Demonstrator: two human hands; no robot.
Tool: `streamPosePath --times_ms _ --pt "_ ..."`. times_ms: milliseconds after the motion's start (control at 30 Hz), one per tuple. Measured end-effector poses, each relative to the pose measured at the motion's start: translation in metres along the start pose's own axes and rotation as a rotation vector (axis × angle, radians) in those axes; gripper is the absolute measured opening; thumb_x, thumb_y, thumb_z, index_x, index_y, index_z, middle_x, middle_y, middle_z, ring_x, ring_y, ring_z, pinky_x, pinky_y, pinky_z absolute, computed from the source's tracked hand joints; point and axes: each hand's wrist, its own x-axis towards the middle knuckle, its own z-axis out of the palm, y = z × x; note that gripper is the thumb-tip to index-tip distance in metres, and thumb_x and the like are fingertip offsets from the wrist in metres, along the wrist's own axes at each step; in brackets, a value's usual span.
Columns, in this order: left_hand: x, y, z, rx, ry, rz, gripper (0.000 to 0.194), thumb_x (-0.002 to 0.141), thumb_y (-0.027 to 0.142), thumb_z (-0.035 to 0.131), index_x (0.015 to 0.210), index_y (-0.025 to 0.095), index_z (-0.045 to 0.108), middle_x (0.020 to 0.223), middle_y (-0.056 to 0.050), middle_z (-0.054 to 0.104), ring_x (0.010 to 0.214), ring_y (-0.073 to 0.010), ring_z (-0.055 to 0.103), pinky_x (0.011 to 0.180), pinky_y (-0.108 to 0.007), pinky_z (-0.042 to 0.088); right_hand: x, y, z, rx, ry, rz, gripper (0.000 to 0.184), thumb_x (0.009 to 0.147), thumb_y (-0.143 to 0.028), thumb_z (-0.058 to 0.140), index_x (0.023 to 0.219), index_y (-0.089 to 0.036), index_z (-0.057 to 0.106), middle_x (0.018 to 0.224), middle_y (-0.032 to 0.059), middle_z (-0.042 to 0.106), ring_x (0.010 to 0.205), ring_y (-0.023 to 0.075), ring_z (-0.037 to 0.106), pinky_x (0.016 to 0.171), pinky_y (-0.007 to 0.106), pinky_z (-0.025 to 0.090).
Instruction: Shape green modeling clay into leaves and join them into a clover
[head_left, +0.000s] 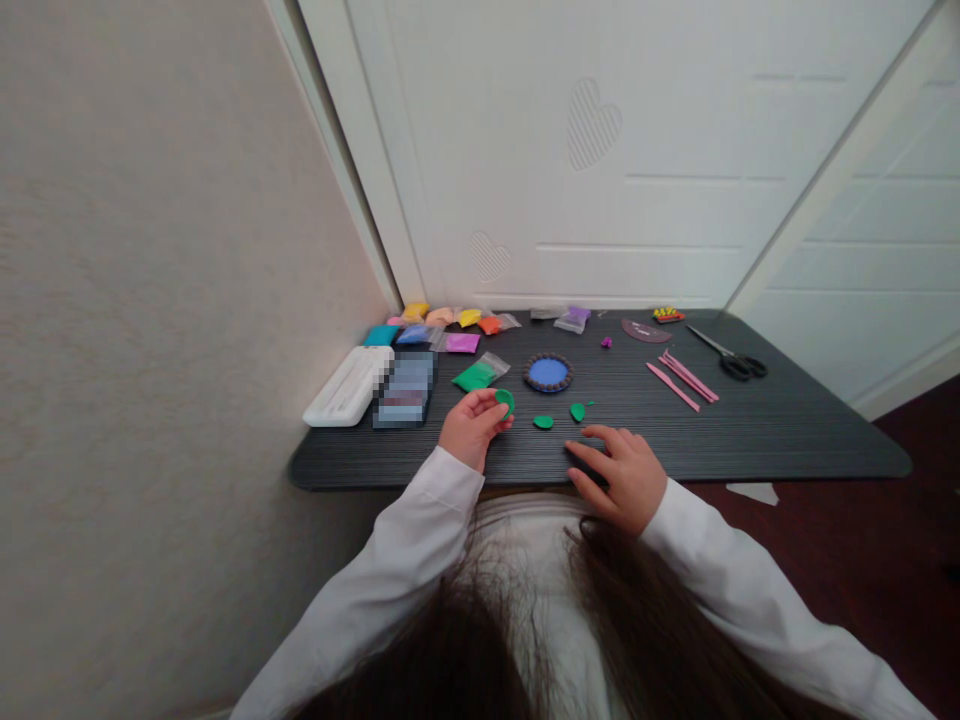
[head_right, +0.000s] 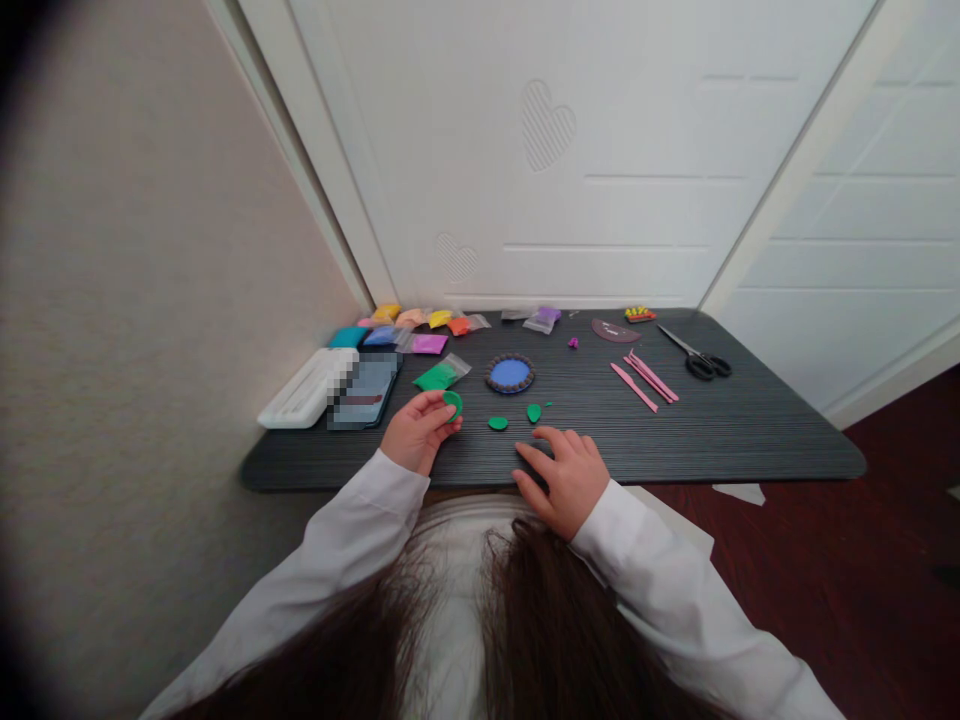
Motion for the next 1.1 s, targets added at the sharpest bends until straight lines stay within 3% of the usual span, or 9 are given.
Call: streamPosePath --times_ms 1100 --pt "-0.0003 0.0002 0.0004 0.015 0.0 -0.005 0.03 0.049 0.015 0.074 0.074 0.014 0.057 0.061 0.003 0.061 0.052 -0.0092 0.058 0.055 -0.024 0.045 0.0053 -0.0074 -0.0014 -0.115 0.017 -0.061 0.032 0.084 -0.042 0.04 0.1 -0.022 0.062 0.112 0.0054 0.06 0.09 0.0226 0.047 0.073 0.036 0.029"
